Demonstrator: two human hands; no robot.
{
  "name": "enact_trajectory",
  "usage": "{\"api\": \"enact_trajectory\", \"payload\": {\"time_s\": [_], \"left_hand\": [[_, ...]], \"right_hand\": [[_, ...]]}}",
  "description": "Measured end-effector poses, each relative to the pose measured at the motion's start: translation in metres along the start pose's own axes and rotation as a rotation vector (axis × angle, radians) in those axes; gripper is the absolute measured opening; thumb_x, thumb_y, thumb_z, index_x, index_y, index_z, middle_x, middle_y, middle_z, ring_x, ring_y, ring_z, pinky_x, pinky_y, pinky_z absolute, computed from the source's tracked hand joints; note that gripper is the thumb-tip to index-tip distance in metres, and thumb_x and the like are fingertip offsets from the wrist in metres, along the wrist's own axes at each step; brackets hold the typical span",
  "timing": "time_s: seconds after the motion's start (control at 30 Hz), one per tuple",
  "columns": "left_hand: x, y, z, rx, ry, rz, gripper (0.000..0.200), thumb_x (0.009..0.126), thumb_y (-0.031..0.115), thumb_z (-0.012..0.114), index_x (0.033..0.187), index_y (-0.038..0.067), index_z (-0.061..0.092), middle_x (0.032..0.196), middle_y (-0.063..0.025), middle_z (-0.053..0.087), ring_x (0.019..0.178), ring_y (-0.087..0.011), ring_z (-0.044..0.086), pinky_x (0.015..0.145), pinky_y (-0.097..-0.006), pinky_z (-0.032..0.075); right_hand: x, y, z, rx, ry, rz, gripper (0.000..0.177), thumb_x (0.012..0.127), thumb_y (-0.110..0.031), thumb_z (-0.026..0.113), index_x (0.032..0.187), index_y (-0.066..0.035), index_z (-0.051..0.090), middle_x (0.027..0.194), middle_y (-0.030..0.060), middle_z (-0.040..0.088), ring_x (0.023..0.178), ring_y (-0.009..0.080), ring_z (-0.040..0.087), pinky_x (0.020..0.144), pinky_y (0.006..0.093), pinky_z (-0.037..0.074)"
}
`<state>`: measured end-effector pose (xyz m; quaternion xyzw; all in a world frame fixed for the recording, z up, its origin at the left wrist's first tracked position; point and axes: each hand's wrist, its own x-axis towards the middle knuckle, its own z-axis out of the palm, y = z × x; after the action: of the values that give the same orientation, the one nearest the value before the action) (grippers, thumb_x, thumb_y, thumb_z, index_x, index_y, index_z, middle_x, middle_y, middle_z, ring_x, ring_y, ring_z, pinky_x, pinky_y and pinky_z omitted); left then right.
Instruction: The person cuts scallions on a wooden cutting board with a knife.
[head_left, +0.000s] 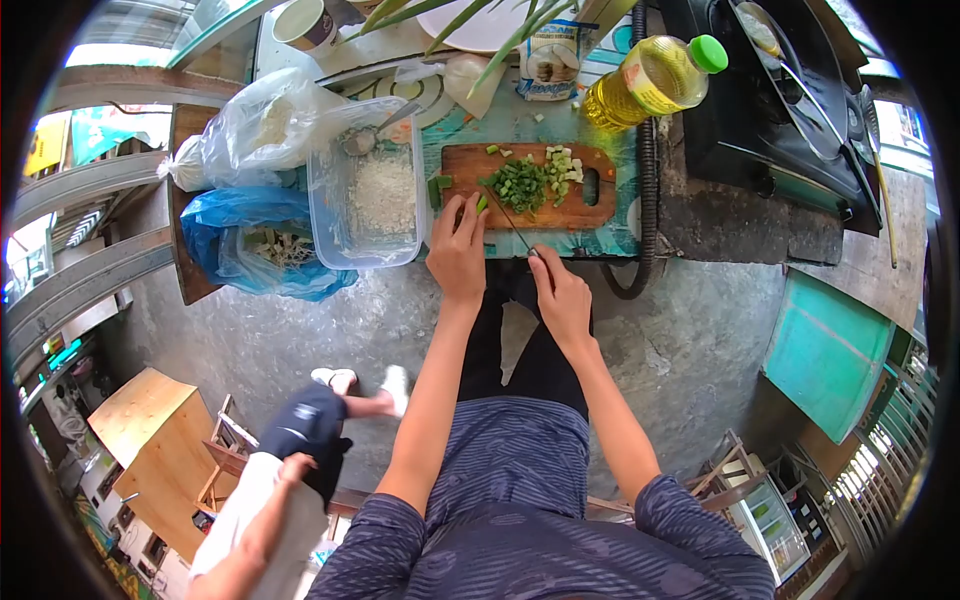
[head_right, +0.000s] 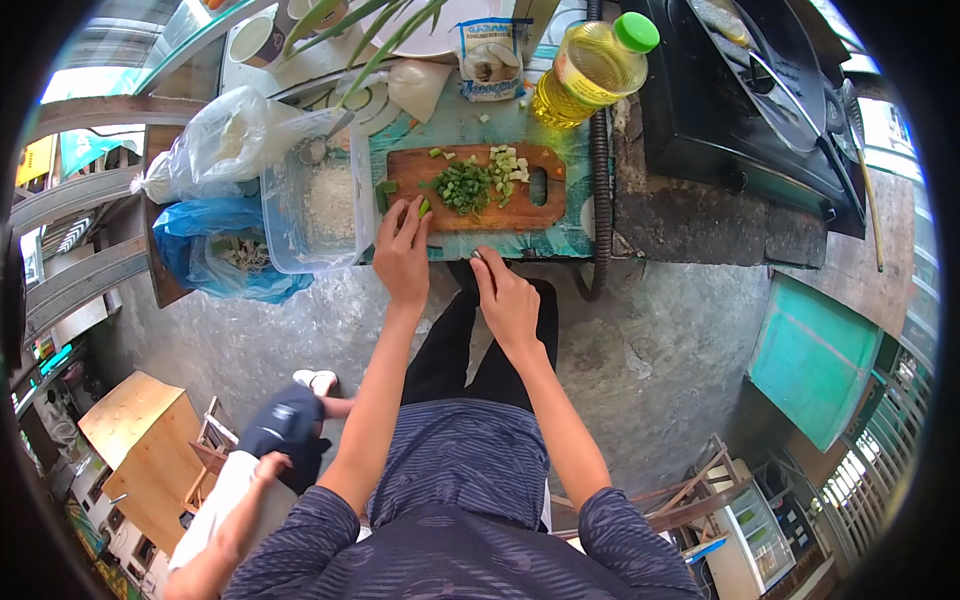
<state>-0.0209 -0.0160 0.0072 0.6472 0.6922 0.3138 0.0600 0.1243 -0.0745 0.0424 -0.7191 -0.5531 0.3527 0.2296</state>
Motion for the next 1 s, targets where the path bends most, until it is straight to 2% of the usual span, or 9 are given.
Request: {"api": "enact_trajectory", "payload": {"time_s": [0.1,0.2,0.4,0.5,0.7,0.8,0.9,1.0], "left_hand": [[0.001,0.005,-0.001,0.009,-0.063,-0.069,0.026,0.087,0.014,0.074,0.113,0.011,0.075,0.113,-0.0049,0.068,0.091,-0.0236,0.068,0.074,-0.0361,0.053],[0.0,0.005,0.0,-0.021,-0.057,-0.084,0.025,0.087,0.014,0.074,0.112,0.012,0.075,0.112,-0.0038,0.067,0.087,-0.0226,0.066,0.073,-0.0358,0.053],[-0.005,0.002,0.001,-0.005,-0.1,-0.095,0.027,0.089,0.014,0.071,0.117,0.014,0.071,0.115,-0.0025,0.064,0.096,-0.0242,0.064,0.073,-0.0359,0.054],[-0.005,0.001,0.002,-0.027,-0.074,-0.083,0.029,0.091,0.011,0.069,0.119,0.012,0.072,0.115,-0.0043,0.064,0.086,-0.0224,0.063,0.074,-0.0362,0.052],[-0.005,0.004,0.0,-0.028,-0.046,-0.082,0.031,0.092,0.012,0.069,0.123,0.012,0.07,0.116,-0.0059,0.064,0.089,-0.0238,0.065,0.074,-0.0361,0.053],[-0.007,0.002,0.001,-0.121,-0.019,-0.163,0.03,0.092,0.013,0.07,0.122,0.01,0.071,0.113,-0.0076,0.069,0.087,-0.0245,0.068,0.072,-0.0361,0.054],[-0.009,0.003,0.002,-0.107,0.026,-0.169,0.027,0.09,0.015,0.072,0.116,0.01,0.072,0.106,-0.0035,0.073,0.09,-0.022,0.07,0.073,-0.0338,0.056],[-0.006,0.004,0.002,-0.077,0.112,-0.091,0.021,0.088,0.014,0.073,0.109,0.011,0.075,0.104,-0.0003,0.074,0.088,-0.0194,0.071,0.071,-0.0317,0.056]], "right_hand": [[0.001,-0.01,-0.003,0.059,-0.045,0.008,0.028,0.102,-0.036,0.052,0.115,-0.015,0.066,0.066,0.0139,0.065,0.063,0.0341,0.067,0.054,0.0397,0.047],[0.004,-0.016,-0.007,0.074,-0.088,0.07,0.029,0.102,-0.037,0.052,0.114,-0.014,0.066,0.064,0.0143,0.063,0.063,0.0347,0.067,0.055,0.0403,0.047],[0.003,-0.012,-0.004,0.107,-0.11,0.093,0.03,0.102,-0.038,0.052,0.115,-0.015,0.066,0.062,0.014,0.062,0.063,0.0355,0.066,0.056,0.0398,0.047],[0.003,-0.014,-0.002,0.118,-0.115,0.112,0.03,0.102,-0.038,0.052,0.115,-0.015,0.066,0.062,0.0139,0.061,0.063,0.0358,0.065,0.057,0.0395,0.047],[0.001,-0.018,0.003,0.145,-0.129,0.167,0.031,0.102,-0.038,0.051,0.116,-0.014,0.065,0.062,0.0139,0.061,0.063,0.0357,0.065,0.058,0.0392,0.047],[0.0,-0.019,0.004,0.145,-0.135,0.179,0.032,0.102,-0.039,0.051,0.117,-0.014,0.065,0.062,0.0137,0.061,0.063,0.0351,0.066,0.058,0.0393,0.047],[0.0,-0.021,0.003,0.146,-0.132,0.177,0.034,0.102,-0.039,0.05,0.118,-0.013,0.065,0.062,0.0135,0.062,0.063,0.0343,0.066,0.059,0.0392,0.048],[0.002,-0.023,0.001,0.131,-0.143,0.173,0.034,0.103,-0.039,0.05,0.117,-0.013,0.065,0.062,0.0131,0.062,0.062,0.0335,0.066,0.058,0.0388,0.047]]}}
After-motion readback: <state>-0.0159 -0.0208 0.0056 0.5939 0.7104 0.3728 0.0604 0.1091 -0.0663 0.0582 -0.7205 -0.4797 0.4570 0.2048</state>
